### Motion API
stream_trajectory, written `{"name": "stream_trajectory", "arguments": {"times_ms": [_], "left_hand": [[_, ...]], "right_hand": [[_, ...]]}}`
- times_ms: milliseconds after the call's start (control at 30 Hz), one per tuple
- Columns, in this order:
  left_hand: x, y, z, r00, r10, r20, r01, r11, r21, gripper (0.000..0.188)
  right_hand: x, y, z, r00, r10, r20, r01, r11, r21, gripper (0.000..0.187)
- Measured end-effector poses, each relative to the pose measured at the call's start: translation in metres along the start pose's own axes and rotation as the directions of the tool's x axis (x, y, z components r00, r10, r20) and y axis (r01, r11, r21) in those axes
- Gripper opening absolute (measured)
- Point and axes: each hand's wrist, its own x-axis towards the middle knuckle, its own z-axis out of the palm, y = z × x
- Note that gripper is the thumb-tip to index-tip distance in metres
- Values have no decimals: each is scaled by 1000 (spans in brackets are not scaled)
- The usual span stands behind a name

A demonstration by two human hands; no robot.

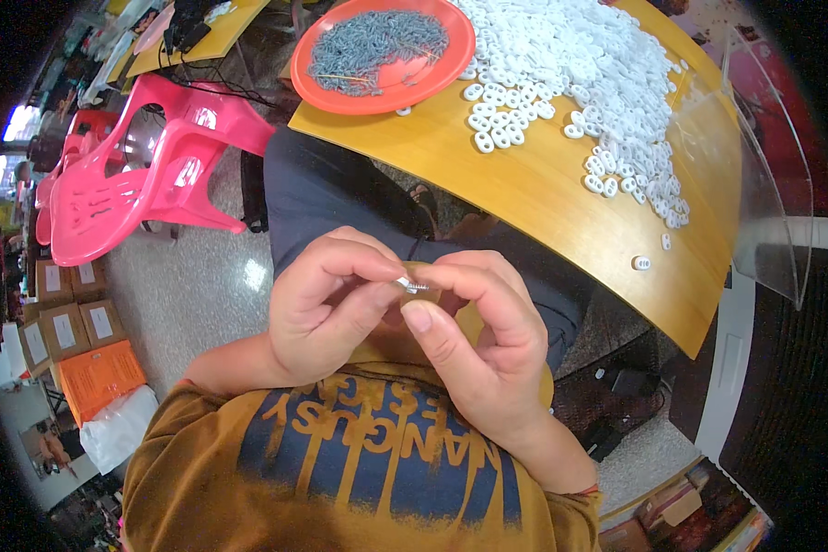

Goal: Manually assembling small plastic and metal hardware components at a workbench.

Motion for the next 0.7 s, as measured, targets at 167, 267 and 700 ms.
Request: {"name": "stream_trajectory", "arguments": {"times_ms": [167, 267, 700], "left_hand": [[6, 2, -3, 975, 220, 15, -219, 959, 180, 16], [4, 6, -2, 980, 201, -11, -195, 963, 188, 16], [7, 1, -4, 891, 421, 170, -454, 833, 316, 24]], "right_hand": [[-4, -2, 1, 993, 101, -66, -93, 988, 122, 21], [-6, -2, -1, 984, 172, -40, -153, 944, 291, 20], [-3, -6, -3, 909, 403, 104, -394, 750, 532, 12]]}}
